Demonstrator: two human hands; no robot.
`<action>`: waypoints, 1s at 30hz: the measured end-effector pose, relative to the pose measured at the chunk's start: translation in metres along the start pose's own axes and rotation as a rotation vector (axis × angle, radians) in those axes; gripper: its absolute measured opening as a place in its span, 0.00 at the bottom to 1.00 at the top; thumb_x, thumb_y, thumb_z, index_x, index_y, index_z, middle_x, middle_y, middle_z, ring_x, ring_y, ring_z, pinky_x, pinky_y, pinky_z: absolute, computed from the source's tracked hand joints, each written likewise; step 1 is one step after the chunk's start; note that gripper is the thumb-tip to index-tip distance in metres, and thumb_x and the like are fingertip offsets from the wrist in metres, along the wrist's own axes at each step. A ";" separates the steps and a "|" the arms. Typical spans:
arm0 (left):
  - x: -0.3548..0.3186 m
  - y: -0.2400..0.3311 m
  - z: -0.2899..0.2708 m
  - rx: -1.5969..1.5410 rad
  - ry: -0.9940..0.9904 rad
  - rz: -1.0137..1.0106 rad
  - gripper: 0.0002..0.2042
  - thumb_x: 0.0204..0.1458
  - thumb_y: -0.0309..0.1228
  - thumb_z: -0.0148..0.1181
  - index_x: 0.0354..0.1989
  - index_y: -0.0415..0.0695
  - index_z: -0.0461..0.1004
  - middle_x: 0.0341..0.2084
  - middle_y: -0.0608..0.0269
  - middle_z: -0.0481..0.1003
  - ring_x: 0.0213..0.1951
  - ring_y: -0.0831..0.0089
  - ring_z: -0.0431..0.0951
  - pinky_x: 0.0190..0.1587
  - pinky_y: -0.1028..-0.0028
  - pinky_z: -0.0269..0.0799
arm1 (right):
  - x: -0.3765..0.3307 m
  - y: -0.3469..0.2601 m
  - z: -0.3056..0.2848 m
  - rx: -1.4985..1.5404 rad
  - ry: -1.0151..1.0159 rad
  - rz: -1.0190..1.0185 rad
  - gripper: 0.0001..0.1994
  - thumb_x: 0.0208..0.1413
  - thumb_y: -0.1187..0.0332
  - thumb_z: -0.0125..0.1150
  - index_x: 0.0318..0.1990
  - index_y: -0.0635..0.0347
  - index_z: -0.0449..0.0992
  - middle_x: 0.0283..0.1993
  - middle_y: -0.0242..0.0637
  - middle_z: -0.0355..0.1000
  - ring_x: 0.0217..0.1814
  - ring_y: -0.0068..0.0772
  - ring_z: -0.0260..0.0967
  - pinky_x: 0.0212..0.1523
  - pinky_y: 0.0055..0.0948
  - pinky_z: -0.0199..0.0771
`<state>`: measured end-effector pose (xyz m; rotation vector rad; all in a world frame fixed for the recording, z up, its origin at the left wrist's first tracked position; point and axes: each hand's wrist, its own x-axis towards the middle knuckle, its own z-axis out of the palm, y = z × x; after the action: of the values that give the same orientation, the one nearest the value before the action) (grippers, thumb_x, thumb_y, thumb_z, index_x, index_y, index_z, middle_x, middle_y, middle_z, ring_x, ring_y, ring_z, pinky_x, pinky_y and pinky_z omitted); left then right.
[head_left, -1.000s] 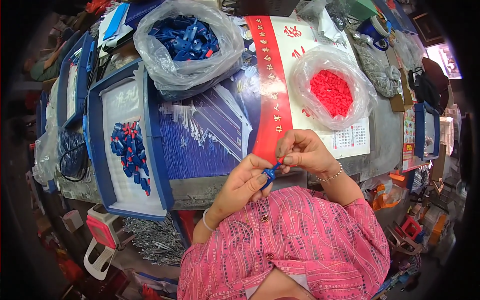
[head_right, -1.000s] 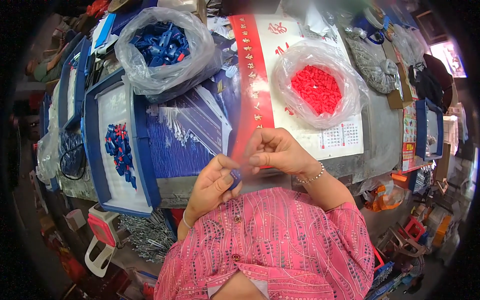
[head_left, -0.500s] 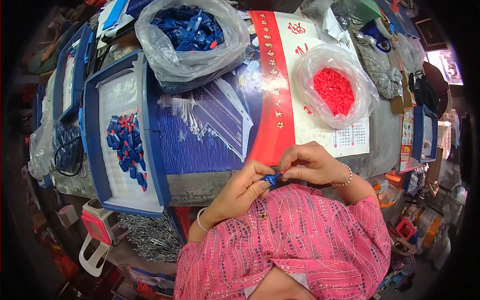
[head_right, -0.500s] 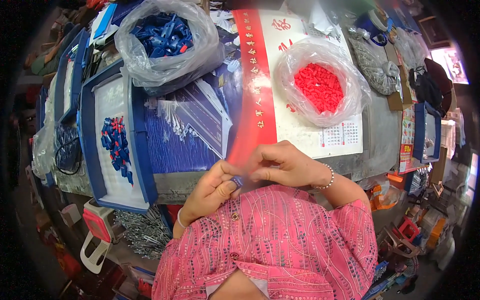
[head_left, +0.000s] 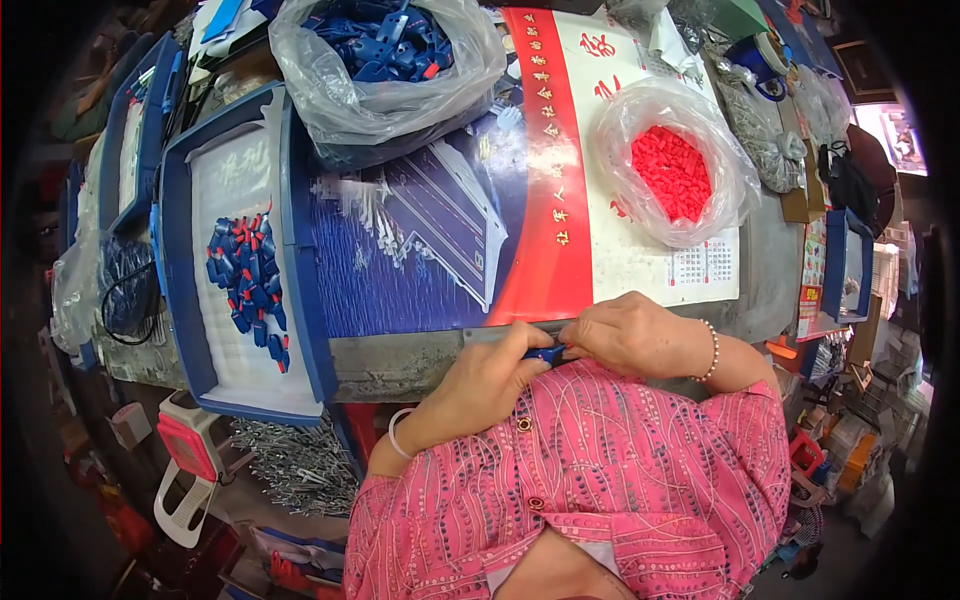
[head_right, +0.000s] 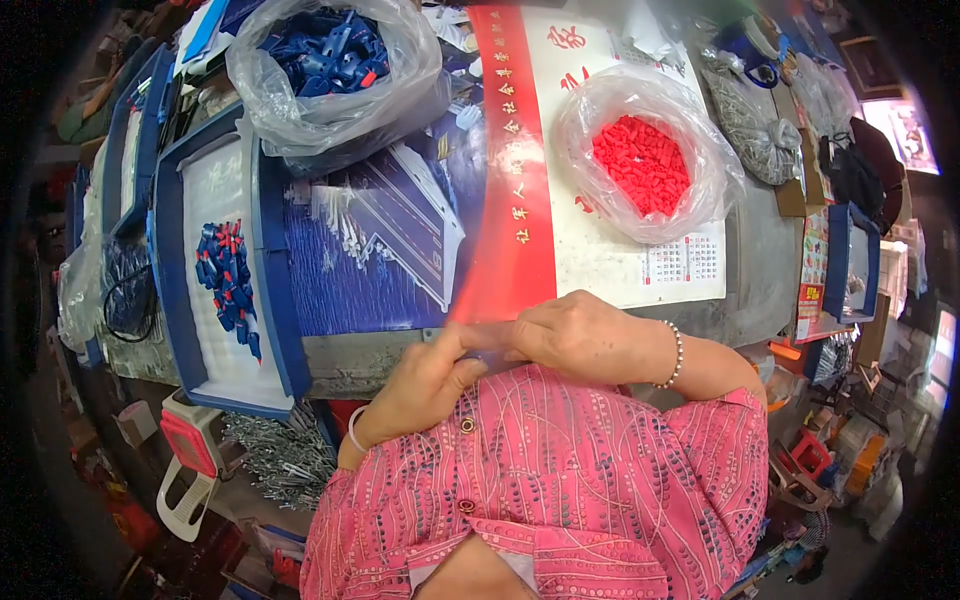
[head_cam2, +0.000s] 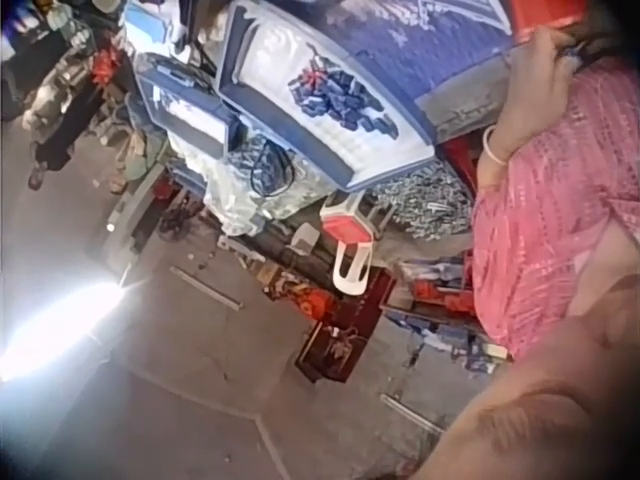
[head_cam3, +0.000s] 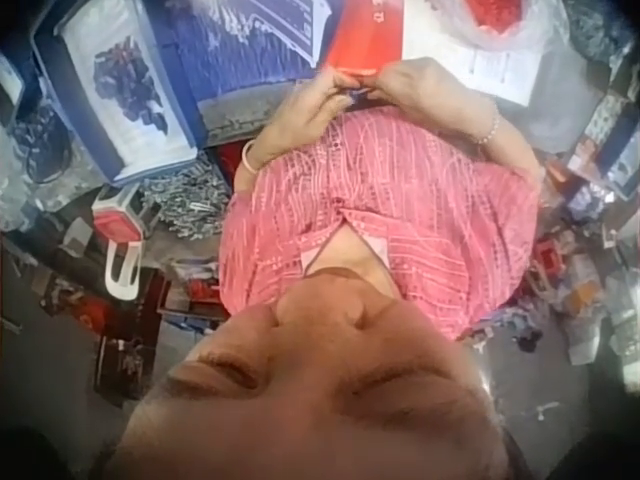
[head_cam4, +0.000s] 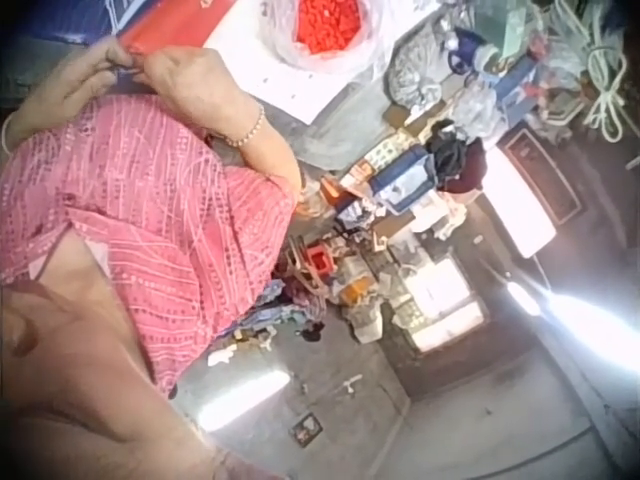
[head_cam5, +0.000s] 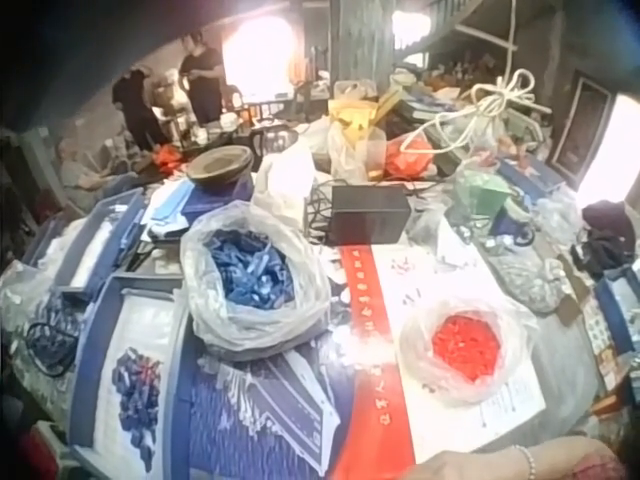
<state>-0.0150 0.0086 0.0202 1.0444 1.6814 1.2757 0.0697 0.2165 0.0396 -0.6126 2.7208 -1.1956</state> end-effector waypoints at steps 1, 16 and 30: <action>0.002 0.005 -0.001 -0.001 -0.001 0.003 0.10 0.53 0.27 0.51 0.41 0.37 0.63 0.28 0.49 0.72 0.31 0.59 0.75 0.31 0.68 0.68 | 0.000 0.001 0.002 -0.003 0.000 0.001 0.10 0.46 0.70 0.61 0.35 0.63 0.71 0.26 0.39 0.69 0.25 0.39 0.70 0.24 0.33 0.70; -0.101 -0.056 -0.006 -0.583 0.167 -0.153 0.09 0.57 0.34 0.49 0.32 0.40 0.65 0.20 0.68 0.67 0.20 0.80 0.65 0.27 0.78 0.64 | 0.014 -0.003 0.011 0.066 -0.033 0.144 0.06 0.49 0.69 0.56 0.31 0.63 0.71 0.24 0.45 0.68 0.26 0.47 0.68 0.27 0.37 0.67; -0.187 -0.269 0.056 0.318 -0.418 -1.016 0.20 0.51 0.32 0.50 0.52 0.37 0.65 0.50 0.44 0.66 0.55 0.63 0.65 0.56 0.66 0.58 | 0.040 -0.018 0.030 0.283 0.033 0.149 0.08 0.54 0.67 0.53 0.34 0.63 0.71 0.24 0.42 0.70 0.26 0.39 0.70 0.28 0.31 0.69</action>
<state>0.0633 -0.1889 -0.2349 0.4217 1.7185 0.1281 0.0467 0.1688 0.0349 -0.3509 2.5019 -1.5223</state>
